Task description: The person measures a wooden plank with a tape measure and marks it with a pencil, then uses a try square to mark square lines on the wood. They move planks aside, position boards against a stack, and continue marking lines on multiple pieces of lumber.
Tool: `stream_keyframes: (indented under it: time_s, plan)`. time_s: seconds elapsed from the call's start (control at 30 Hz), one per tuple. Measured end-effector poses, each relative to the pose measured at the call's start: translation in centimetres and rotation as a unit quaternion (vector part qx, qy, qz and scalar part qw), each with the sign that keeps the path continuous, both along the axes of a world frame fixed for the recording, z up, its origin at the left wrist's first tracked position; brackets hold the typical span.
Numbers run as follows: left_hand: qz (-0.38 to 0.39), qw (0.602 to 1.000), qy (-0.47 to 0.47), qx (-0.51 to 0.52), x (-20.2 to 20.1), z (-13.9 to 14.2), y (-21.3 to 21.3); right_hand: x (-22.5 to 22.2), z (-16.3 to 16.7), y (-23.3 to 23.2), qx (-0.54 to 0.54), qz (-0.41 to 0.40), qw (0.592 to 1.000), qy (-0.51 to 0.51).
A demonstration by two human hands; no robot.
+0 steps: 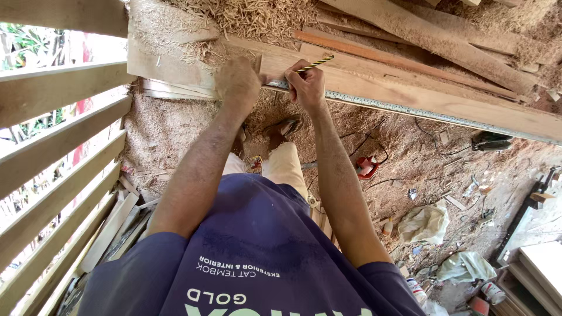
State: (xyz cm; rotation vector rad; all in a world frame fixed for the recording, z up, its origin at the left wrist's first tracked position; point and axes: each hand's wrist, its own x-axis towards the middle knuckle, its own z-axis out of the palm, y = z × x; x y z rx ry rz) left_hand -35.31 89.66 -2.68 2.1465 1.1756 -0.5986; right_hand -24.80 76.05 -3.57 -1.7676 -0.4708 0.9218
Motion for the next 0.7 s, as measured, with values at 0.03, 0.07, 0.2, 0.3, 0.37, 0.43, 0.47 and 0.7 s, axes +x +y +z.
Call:
stream_keyframes:
  time_s: [0.03,0.07,0.2,0.3,0.37,0.43,0.47,0.7]
  plan:
    - [0.000,1.000,-0.005,-0.006,-0.2,-0.1,0.2,0.1,-0.1,0.0,0.008,0.004,1.000,0.000]
    - [-0.001,1.000,-0.010,-0.013,-0.3,-0.3,0.4,0.1,-0.2,-0.1,0.014,0.008,1.000,-0.001]
    - [0.002,0.998,-0.056,-0.012,-0.9,-0.8,0.8,0.2,-0.5,-0.5,0.017,0.008,1.000,0.009]
    - [0.004,0.999,0.005,-0.032,-0.8,-1.0,0.8,0.2,-0.7,-0.8,0.006,0.009,1.000,0.021]
    - [0.014,1.000,0.006,-0.026,-0.7,-1.0,0.6,0.3,-0.8,-0.9,0.009,0.010,1.000,0.023]
    - [0.015,1.000,0.005,-0.012,-0.6,-1.0,0.4,0.4,-0.7,-0.9,0.014,0.014,1.000,0.023]
    - [0.011,1.000,0.006,-0.002,-0.5,-1.1,0.2,0.5,-0.8,-1.0,0.018,0.016,0.999,0.022]
    - [0.001,1.000,0.023,-0.015,-0.5,-1.5,0.1,0.5,-0.7,-0.4,-0.002,0.040,0.999,0.029]
